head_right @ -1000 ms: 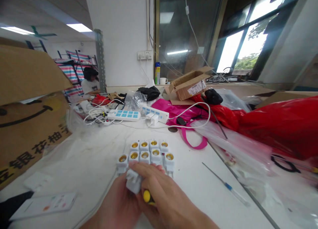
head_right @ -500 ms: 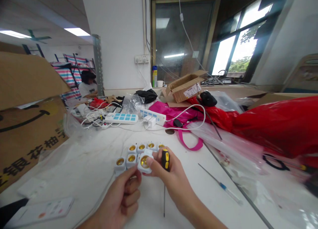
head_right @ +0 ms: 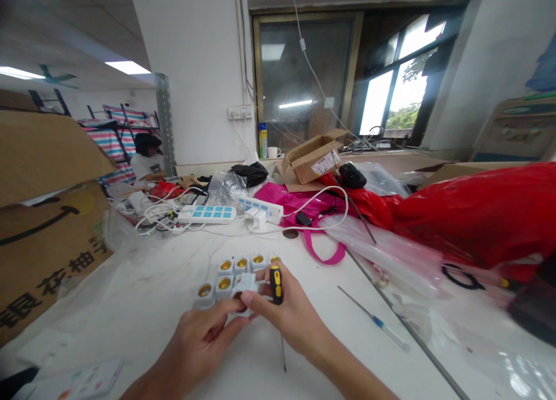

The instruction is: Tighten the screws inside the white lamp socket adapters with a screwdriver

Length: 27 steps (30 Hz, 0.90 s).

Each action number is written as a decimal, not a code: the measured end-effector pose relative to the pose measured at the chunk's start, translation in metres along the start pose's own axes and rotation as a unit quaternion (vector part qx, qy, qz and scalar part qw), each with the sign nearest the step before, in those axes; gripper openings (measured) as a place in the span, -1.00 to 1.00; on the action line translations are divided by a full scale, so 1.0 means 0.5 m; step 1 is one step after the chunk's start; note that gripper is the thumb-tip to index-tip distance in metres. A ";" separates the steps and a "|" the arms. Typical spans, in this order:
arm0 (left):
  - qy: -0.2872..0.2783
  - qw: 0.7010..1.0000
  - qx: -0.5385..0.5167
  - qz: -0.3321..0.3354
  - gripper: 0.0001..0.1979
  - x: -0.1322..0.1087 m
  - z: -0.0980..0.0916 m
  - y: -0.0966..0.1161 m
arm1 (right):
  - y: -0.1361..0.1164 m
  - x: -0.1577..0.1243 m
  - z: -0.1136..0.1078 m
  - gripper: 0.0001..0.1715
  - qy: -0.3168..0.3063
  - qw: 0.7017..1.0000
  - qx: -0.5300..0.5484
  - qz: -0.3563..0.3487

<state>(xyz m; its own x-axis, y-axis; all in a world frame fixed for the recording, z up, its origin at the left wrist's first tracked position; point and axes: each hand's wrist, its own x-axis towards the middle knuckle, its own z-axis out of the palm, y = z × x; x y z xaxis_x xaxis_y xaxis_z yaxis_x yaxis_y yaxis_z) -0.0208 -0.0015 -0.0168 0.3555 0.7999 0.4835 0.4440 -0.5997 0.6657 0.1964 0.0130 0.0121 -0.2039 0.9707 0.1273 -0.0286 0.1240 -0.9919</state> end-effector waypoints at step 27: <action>-0.027 0.907 -0.343 -0.244 -0.43 0.017 0.009 0.027 | -0.023 0.012 -0.029 -0.23 -0.061 0.997 -0.008 0.050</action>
<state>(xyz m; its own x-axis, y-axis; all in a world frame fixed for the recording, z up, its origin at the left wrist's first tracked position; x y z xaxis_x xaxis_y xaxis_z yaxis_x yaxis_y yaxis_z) -0.0080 -0.0031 -0.0065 0.3017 0.9532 0.0212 -0.0497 -0.0065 0.9987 0.2098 0.0204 0.0243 -0.3228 0.9461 0.0269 0.0137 0.0331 -0.9994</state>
